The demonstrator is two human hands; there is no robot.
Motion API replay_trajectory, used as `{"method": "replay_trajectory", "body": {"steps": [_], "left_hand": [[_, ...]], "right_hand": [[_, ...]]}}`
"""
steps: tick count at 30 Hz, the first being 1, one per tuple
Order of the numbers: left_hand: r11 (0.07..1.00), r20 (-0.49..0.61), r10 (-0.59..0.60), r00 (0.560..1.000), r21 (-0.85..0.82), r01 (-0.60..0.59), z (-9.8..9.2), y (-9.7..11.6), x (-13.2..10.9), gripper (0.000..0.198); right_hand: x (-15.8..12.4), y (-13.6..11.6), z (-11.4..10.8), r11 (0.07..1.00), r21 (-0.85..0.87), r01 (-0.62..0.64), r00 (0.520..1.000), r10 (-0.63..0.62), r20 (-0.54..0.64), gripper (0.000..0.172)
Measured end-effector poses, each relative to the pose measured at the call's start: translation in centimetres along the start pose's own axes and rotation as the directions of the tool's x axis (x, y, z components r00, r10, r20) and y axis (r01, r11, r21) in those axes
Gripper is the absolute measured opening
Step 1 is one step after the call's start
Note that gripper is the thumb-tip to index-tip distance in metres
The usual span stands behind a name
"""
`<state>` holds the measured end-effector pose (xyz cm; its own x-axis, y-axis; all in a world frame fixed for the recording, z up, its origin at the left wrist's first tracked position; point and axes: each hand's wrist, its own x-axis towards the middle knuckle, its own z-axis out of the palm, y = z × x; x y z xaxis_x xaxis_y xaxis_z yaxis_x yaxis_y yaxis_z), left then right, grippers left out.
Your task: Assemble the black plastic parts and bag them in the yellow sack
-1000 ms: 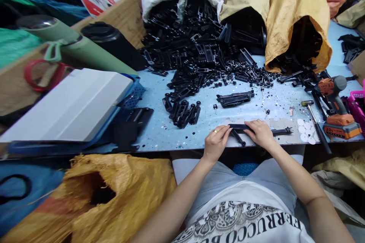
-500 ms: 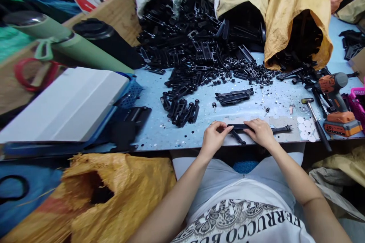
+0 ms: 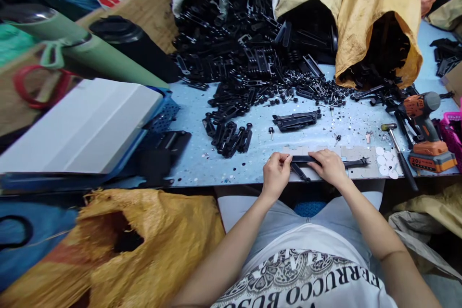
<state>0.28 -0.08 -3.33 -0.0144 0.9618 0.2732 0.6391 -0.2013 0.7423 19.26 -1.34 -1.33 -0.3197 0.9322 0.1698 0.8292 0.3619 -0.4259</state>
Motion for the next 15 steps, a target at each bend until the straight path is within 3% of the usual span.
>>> {"method": "replay_trajectory", "body": {"steps": [6,9,12,15], "left_hand": [[0.986,0.025,-0.100,0.995,-0.128,0.103,0.2,-0.2,0.3,0.013],[0.971,0.041,-0.148,0.988,-0.185,0.153,0.3,-0.2,0.3,0.014],[0.938,0.080,-0.216,0.973,-0.261,0.229,0.3,-0.1,-0.1,0.018],[0.919,0.123,-0.256,0.959,-0.278,0.281,-0.4,-0.2,0.0,0.022]], "right_hand": [[0.5,-3.5,0.4,0.978,-0.175,0.110,0.992,-0.120,-0.047,0.032],[0.0,-4.5,0.6,0.974,-0.222,0.040,0.995,-0.059,-0.081,0.030],[-1.2,-3.6,-0.2,0.965,-0.256,-0.056,0.993,0.026,-0.117,0.028],[-2.0,-1.1,-2.0,0.973,-0.222,-0.068,0.988,0.034,-0.151,0.030]]}}
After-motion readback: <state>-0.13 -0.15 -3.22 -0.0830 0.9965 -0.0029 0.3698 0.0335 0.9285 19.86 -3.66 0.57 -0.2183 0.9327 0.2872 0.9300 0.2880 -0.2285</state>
